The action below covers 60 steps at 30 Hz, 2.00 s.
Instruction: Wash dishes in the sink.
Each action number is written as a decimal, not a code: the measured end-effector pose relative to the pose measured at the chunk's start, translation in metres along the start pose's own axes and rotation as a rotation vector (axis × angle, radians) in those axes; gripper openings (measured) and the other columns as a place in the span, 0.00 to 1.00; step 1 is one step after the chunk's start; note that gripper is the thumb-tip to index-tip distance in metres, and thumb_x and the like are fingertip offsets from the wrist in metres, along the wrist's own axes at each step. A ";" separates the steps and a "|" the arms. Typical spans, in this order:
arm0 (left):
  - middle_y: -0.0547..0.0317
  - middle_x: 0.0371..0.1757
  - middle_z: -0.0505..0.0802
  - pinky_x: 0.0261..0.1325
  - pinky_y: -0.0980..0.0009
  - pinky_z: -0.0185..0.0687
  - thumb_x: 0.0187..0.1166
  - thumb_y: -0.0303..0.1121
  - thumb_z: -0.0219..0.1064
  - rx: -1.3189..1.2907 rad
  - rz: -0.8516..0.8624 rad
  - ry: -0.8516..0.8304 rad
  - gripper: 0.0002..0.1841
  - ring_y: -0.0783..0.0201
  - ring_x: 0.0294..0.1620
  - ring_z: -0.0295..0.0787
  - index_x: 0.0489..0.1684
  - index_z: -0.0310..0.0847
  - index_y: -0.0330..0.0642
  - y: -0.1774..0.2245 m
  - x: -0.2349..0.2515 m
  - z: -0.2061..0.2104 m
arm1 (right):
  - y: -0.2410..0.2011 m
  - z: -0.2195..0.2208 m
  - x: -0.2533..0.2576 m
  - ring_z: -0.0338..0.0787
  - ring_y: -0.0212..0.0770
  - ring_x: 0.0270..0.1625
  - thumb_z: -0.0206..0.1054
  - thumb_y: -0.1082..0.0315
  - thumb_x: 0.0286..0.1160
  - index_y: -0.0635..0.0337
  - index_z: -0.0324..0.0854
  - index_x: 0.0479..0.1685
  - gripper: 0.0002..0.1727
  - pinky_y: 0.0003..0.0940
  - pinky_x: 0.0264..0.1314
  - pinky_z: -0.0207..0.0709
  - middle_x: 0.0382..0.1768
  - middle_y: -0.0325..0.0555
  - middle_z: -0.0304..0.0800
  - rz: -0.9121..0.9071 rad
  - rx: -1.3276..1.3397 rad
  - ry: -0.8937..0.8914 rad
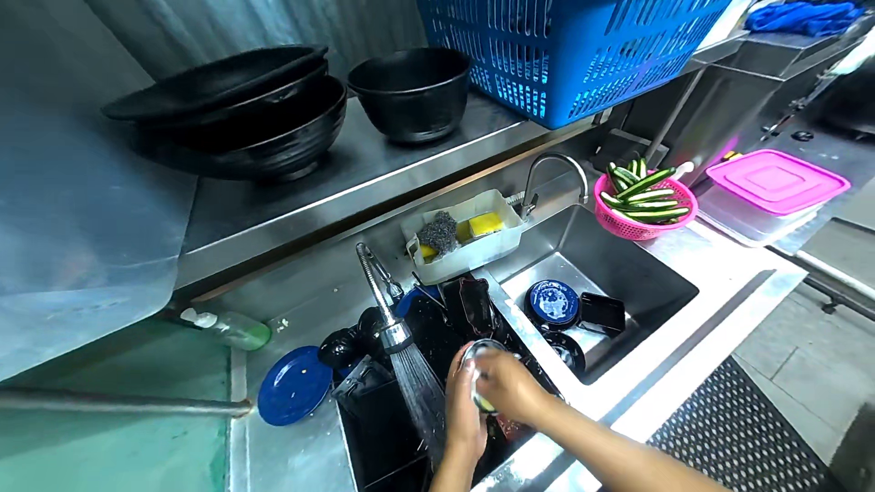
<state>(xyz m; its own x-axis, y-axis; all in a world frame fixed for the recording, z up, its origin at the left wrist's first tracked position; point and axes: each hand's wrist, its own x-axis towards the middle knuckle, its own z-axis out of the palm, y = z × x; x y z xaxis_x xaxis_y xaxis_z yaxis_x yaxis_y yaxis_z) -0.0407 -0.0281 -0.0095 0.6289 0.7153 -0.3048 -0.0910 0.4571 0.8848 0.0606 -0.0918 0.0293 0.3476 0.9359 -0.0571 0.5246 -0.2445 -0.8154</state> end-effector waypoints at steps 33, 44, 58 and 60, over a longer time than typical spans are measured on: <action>0.46 0.46 0.89 0.44 0.57 0.90 0.94 0.35 0.46 -0.469 -0.509 0.165 0.15 0.54 0.42 0.90 0.63 0.72 0.36 -0.002 -0.018 0.052 | 0.038 -0.023 -0.071 0.74 0.53 0.83 0.63 0.57 0.78 0.57 0.87 0.49 0.15 0.57 0.84 0.69 0.75 0.54 0.82 -0.266 -0.167 0.463; 0.54 0.38 0.89 0.20 0.74 0.74 0.86 0.32 0.61 0.020 -0.469 -0.439 0.19 0.68 0.22 0.79 0.74 0.69 0.48 0.019 -0.011 0.023 | -0.020 -0.077 -0.021 0.90 0.34 0.49 0.53 0.48 0.82 0.45 0.82 0.70 0.25 0.40 0.47 0.85 0.58 0.36 0.92 0.088 0.382 0.141; 0.43 0.53 0.92 0.61 0.53 0.87 0.89 0.46 0.60 0.469 -0.121 0.077 0.24 0.54 0.52 0.91 0.69 0.79 0.33 -0.061 -0.013 0.016 | 0.062 -0.031 -0.041 0.90 0.51 0.58 0.71 0.69 0.69 0.53 0.70 0.82 0.35 0.59 0.59 0.85 0.63 0.55 0.87 0.347 0.109 0.254; 0.52 0.49 0.93 0.47 0.64 0.89 0.90 0.45 0.57 0.480 -0.129 -0.190 0.22 0.64 0.41 0.91 0.69 0.80 0.36 -0.049 -0.018 0.000 | 0.081 -0.058 -0.044 0.91 0.55 0.54 0.68 0.75 0.74 0.54 0.73 0.79 0.30 0.63 0.55 0.85 0.60 0.58 0.89 0.432 0.107 0.359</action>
<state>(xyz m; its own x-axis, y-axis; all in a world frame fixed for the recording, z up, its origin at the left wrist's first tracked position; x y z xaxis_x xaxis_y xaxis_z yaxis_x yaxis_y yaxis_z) -0.0472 -0.0633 -0.0475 0.7445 0.5403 -0.3922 0.3320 0.2100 0.9196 0.1328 -0.1673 -0.0014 0.7651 0.6073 -0.2142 0.2014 -0.5416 -0.8162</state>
